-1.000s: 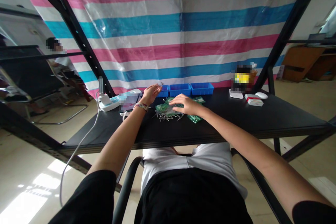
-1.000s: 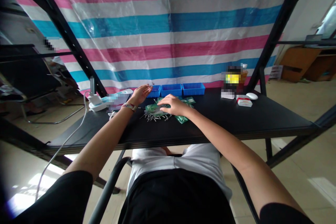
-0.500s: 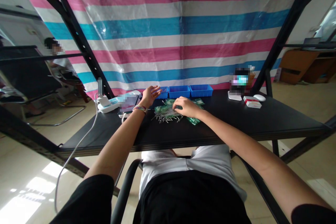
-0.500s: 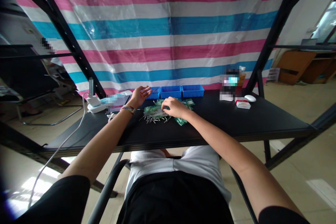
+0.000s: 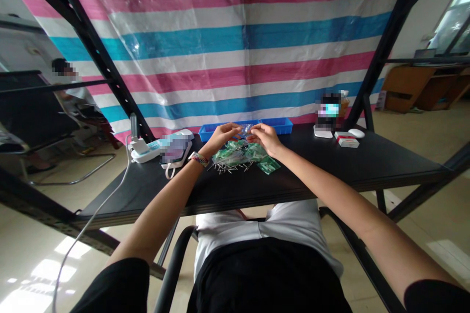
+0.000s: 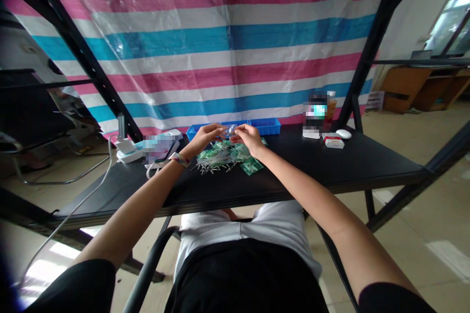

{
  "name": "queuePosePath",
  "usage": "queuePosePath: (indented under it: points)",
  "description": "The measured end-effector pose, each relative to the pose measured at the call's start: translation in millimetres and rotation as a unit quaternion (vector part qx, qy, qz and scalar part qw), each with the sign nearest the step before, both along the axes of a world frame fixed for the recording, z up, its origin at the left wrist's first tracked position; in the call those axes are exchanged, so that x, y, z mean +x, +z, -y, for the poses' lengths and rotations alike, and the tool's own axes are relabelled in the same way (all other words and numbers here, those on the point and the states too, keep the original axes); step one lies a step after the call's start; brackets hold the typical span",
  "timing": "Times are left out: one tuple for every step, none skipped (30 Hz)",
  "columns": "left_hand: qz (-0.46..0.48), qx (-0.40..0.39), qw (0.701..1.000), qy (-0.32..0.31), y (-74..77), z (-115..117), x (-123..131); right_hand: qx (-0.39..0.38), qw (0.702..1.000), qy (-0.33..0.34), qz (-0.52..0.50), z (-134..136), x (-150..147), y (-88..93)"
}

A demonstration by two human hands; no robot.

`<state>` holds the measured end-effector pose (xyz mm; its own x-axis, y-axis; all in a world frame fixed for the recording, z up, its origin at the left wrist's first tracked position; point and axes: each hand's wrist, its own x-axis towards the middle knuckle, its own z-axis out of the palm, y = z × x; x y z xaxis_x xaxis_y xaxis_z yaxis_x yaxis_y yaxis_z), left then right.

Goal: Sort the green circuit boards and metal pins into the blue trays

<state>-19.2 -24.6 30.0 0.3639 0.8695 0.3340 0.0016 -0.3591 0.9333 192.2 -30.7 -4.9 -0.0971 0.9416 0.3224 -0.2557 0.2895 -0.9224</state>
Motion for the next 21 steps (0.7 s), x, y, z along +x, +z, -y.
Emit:
queuePosePath:
  points:
    - [-0.004,0.012,1.000,0.000,-1.1,2.2,3.6,-0.006,1.000,0.012,0.000,1.7,-0.2,1.4]
    - [-0.006,0.023,1.000,0.002,-2.6,3.4,6.3,-0.010,1.000,0.024,0.004,3.7,-0.5,2.8]
    - [-0.005,0.032,0.999,0.002,-4.1,3.8,8.0,-0.013,0.999,0.033,0.010,5.9,-1.0,4.1]
    - [-0.005,0.040,0.999,0.000,-5.7,3.6,9.0,-0.013,0.999,0.038,0.015,7.9,-1.6,5.0]
    - [-0.007,0.046,0.999,-0.005,-7.0,3.0,9.3,-0.012,0.999,0.040,0.020,9.7,-2.3,5.6]
    - [-0.010,0.051,0.999,-0.010,-8.0,2.3,9.2,-0.010,0.999,0.038,0.026,11.1,-2.9,5.9]
    - [-0.014,0.053,0.998,-0.015,-8.7,1.7,9.0,-0.008,0.999,0.035,0.035,12.0,-3.5,5.9]
    - [-0.017,0.053,0.998,-0.018,-9.0,1.3,8.8,-0.005,0.998,0.031,0.045,12.4,-3.9,5.5]
    - [-0.018,0.053,0.998,-0.019,-9.0,1.3,8.7,-0.003,0.998,0.027,0.057,12.4,-4.0,5.0]
    - [-0.018,0.054,0.998,-0.017,-8.8,1.6,8.8,0.001,0.997,0.023,0.069,11.8,-3.8,4.5]
    - [-0.016,0.054,0.998,-0.013,-8.5,2.1,9.1,0.006,0.997,0.018,0.080,11.0,-3.4,3.9]
    - [-0.013,0.056,0.998,-0.008,-8.0,2.9,9.5,0.013,0.996,0.012,0.089,9.9,-2.7,3.4]
    - [-0.010,0.057,0.998,-0.002,-7.5,3.8,9.9,0.023,0.995,0.004,0.094,8.6,-1.9,2.9]
    - [-0.007,0.056,0.998,0.006,-7.0,4.7,10.1,0.036,0.995,-0.007,0.097,7.4,-1.1,2.6]
    - [-0.006,0.052,0.999,0.012,-6.6,5.4,10.2,0.051,0.994,-0.018,0.098,6.1,-0.4,2.2]
    - [-0.009,0.043,0.999,0.012,-6.2,5.9,10.1,0.066,0.993,-0.030,0.098,5.0,0.1,1.9]
    - [-0.017,0.031,0.999,0.005,-6.1,6.1,9.8,0.082,0.991,-0.039,0.097,4.1,0.5,1.5]
    - [-0.027,0.014,1.000,-0.005,-6.1,5.8,9.4,0.096,0.990,-0.046,0.096,3.4,0.7,1.1]
    - [-0.035,-0.004,0.999,-0.019,-6.5,5.3,8.9,0.109,0.988,-0.049,0.095,2.9,0.8,0.6]
    - [-0.038,-0.022,0.999,-0.031,-7.1,4.5,8.5,0.120,0.987,-0.050,0.097,2.4,0.8,0.0]
    - [-0.036,-0.037,0.998,-0.039,-8.0,3.4,8.2,0.131,0.985,-0.051,0.100,2.0,0.8,-0.7]
